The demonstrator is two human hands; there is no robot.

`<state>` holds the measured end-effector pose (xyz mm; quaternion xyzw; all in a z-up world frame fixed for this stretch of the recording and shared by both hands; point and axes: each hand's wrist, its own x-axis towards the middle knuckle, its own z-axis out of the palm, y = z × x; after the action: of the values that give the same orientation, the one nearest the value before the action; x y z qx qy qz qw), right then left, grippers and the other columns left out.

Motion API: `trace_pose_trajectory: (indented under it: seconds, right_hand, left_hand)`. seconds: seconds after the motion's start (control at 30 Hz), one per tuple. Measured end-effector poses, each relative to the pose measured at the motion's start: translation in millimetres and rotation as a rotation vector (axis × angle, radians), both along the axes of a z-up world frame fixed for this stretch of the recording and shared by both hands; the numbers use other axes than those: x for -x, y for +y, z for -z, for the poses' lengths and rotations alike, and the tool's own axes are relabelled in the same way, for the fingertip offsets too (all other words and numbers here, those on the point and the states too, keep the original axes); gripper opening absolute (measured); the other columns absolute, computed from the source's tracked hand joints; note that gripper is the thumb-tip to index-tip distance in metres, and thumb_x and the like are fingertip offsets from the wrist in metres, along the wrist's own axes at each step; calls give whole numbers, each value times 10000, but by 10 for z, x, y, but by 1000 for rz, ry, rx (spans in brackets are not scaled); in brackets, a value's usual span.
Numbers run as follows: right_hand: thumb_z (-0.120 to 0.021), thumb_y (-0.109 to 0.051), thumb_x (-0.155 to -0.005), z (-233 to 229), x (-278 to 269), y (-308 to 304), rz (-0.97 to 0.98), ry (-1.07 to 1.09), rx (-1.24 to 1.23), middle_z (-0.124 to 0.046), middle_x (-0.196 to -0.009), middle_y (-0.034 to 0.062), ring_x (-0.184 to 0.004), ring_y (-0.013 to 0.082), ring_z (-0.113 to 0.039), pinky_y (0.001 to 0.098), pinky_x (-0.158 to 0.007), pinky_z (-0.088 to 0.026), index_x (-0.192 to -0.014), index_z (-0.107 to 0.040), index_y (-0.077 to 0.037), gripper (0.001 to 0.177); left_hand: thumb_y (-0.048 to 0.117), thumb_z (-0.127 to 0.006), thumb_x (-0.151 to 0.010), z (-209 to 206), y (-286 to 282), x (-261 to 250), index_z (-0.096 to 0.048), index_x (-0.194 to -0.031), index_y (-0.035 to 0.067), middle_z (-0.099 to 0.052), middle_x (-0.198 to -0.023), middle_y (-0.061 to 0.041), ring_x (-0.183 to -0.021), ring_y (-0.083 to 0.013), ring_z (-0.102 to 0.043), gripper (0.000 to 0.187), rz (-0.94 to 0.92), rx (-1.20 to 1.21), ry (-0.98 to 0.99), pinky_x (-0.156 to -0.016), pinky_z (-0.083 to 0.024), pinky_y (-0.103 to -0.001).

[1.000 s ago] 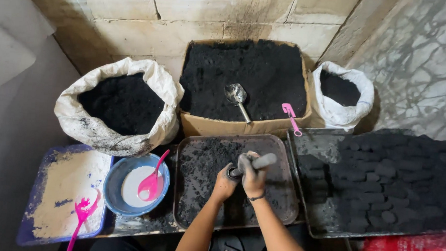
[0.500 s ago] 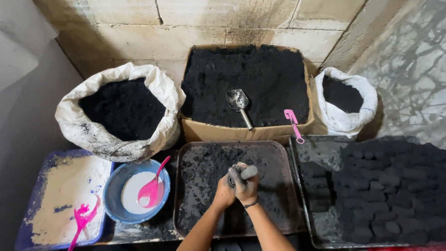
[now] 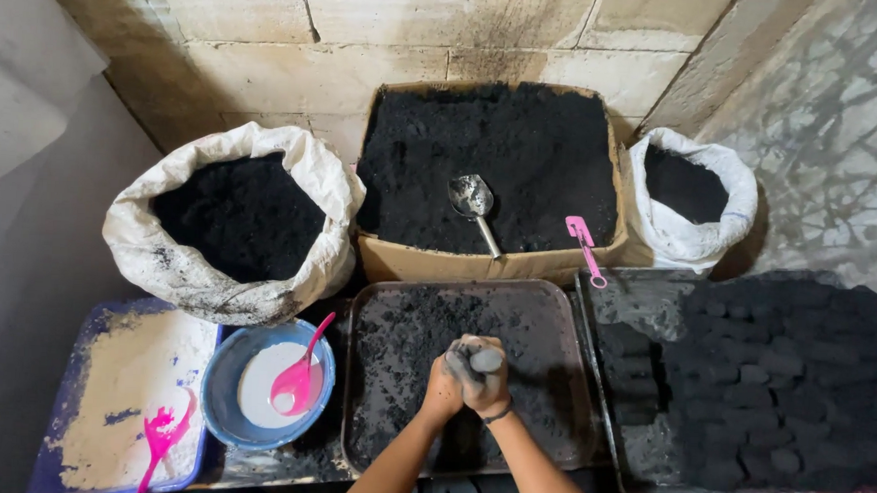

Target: The person uses a cylindrical mold and a pestle to compress a dark granular material into briquettes. They repeatedly fill the mold, press the material, and eject the formed briquettes onto a tray.

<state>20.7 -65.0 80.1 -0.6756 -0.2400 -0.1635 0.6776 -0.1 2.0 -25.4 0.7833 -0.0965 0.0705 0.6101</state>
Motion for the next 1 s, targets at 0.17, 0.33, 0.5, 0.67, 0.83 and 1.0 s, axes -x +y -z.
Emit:
trace_pose_trajectory:
  seconds: [0.17, 0.33, 0.5, 0.67, 0.83, 1.0]
  right_hand:
    - [-591, 9, -703, 98, 35, -79, 25, -8, 4, -361, -406, 52, -377, 127, -391, 233, -400, -366, -429, -406, -44, 334]
    - [-573, -3, -693, -438, 260, -134, 130, -11, 20, -429, -341, 77, -321, 165, -440, 209, -407, -385, -399, -423, -31, 332]
    - [-619, 48, -682, -735, 383, -81, -52, -371, -32, -449, -403, 68, -356, 243, -513, 252, -392, -443, -464, -443, -37, 293]
    - [-586, 72, -691, -554, 259, -40, -121, -382, -15, -450, -405, 66, -342, 261, -485, 268, -382, -438, -478, -440, -47, 284]
    - [-533, 84, -702, -397, 148, -4, -177, -224, -11, -322, -357, 27, -300, 194, -336, 244, -333, -346, -419, -330, -79, 384]
    - [-526, 88, -712, -386, 92, 20, -146, -82, 4, -322, -337, 50, -300, 151, -328, 223, -320, -302, -409, -289, -68, 414]
  left_hand:
    - [217, -426, -822, -186, 2, 23, -549, -818, 17, -600, -747, -170, -706, -348, -582, 235, -89, -117, 59, -575, -452, -433]
    - [177, -536, -758, -402, -24, 82, -596, -814, 20, -648, -762, -180, -771, -334, -633, 176, -126, -136, 380, -629, -507, -388]
    - [219, -588, -725, -139, 40, -12, -582, -1038, -13, -631, -923, -221, -921, -347, -602, 390, -154, -110, 297, -787, -493, -399]
    - [205, -534, -723, -672, 36, 88, -590, -955, -56, -629, -850, -251, -877, -399, -589, 354, -93, -99, 261, -734, -477, -445]
    - [224, -503, -739, -621, 14, 118, -643, -801, -32, -635, -757, -235, -794, -415, -596, 298, -63, -122, 260, -642, -479, -461]
    - [201, -536, -728, -306, -11, 49, -636, -805, -31, -635, -747, -222, -769, -388, -606, 265, -83, -88, 315, -624, -482, -440]
